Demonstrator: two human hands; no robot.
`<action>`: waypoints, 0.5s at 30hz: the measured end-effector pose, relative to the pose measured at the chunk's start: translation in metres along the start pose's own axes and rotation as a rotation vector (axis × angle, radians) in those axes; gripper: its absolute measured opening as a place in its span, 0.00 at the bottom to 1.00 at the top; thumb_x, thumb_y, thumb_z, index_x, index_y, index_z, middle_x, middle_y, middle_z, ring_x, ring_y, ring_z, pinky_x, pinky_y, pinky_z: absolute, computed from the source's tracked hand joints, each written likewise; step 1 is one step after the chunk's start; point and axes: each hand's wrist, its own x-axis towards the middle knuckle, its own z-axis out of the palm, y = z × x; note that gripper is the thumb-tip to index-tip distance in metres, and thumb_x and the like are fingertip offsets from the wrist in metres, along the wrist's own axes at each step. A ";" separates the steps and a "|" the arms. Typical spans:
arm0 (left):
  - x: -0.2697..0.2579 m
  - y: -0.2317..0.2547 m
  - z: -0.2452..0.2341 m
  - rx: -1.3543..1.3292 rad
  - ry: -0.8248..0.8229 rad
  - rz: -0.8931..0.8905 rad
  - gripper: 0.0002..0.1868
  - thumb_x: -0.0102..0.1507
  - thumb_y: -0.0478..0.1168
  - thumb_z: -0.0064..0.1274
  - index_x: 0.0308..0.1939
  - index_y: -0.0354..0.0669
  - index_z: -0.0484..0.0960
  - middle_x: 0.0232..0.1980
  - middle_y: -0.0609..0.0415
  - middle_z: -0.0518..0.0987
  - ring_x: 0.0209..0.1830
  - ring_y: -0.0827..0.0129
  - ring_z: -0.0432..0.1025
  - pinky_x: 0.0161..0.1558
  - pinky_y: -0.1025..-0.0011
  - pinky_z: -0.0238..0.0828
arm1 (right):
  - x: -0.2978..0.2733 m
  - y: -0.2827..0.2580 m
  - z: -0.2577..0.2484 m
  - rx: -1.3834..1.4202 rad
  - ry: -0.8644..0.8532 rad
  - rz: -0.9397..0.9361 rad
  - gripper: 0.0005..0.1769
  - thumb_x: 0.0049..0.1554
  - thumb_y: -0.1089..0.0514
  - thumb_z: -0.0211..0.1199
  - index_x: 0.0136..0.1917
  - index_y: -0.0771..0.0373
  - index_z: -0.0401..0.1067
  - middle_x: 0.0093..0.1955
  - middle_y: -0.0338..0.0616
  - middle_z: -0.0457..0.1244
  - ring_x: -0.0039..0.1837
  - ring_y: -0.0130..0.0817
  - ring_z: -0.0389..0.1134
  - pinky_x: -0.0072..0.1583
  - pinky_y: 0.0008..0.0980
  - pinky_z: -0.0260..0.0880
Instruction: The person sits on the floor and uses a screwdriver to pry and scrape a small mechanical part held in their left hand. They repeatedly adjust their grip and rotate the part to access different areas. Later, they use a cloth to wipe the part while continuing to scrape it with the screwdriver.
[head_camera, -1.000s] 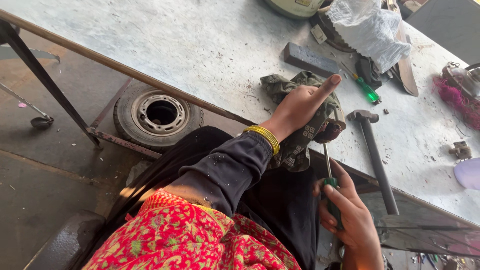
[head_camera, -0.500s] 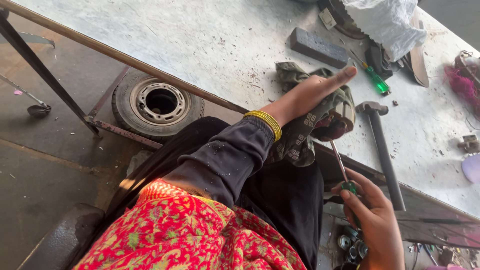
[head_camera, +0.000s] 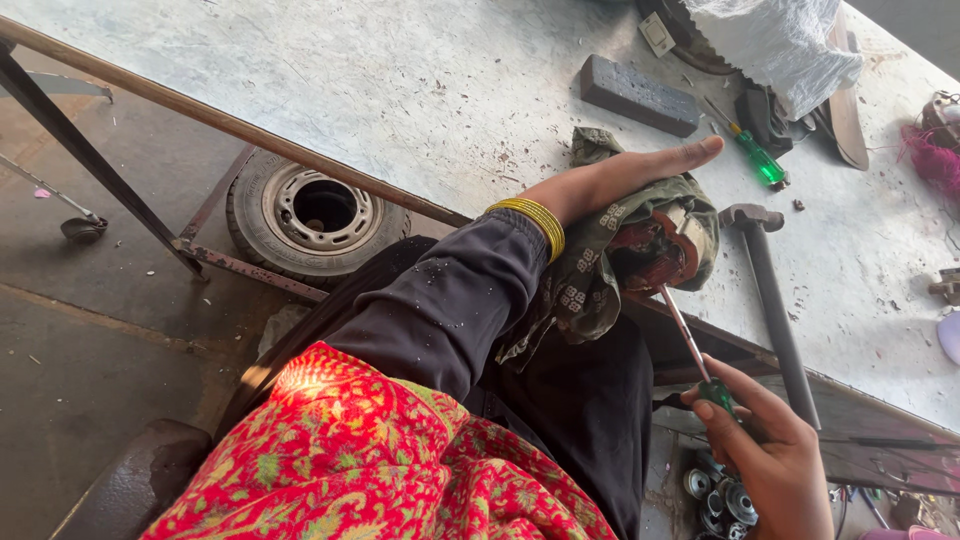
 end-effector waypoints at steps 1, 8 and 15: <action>0.001 0.000 0.001 -0.005 -0.007 -0.003 0.49 0.55 0.81 0.44 0.42 0.32 0.83 0.23 0.53 0.79 0.25 0.69 0.81 0.31 0.72 0.81 | -0.001 -0.001 0.001 -0.046 0.012 0.004 0.29 0.54 0.71 0.63 0.69 0.67 0.72 0.46 0.50 0.71 0.33 0.21 0.59 0.32 0.23 0.56; 0.011 0.000 0.009 -0.030 -0.042 -0.032 0.48 0.56 0.79 0.45 0.44 0.31 0.82 0.24 0.51 0.80 0.25 0.67 0.81 0.31 0.71 0.81 | -0.008 -0.012 0.010 -0.221 0.054 -0.143 0.28 0.54 0.69 0.65 0.68 0.61 0.74 0.47 0.42 0.71 0.40 0.20 0.64 0.38 0.22 0.59; 0.023 0.003 0.010 -0.048 -0.056 -0.053 0.47 0.56 0.77 0.47 0.45 0.29 0.82 0.26 0.49 0.82 0.25 0.65 0.81 0.31 0.70 0.80 | -0.016 -0.029 0.030 -0.481 0.162 -0.399 0.28 0.54 0.68 0.67 0.68 0.57 0.74 0.46 0.40 0.69 0.47 0.25 0.68 0.48 0.27 0.68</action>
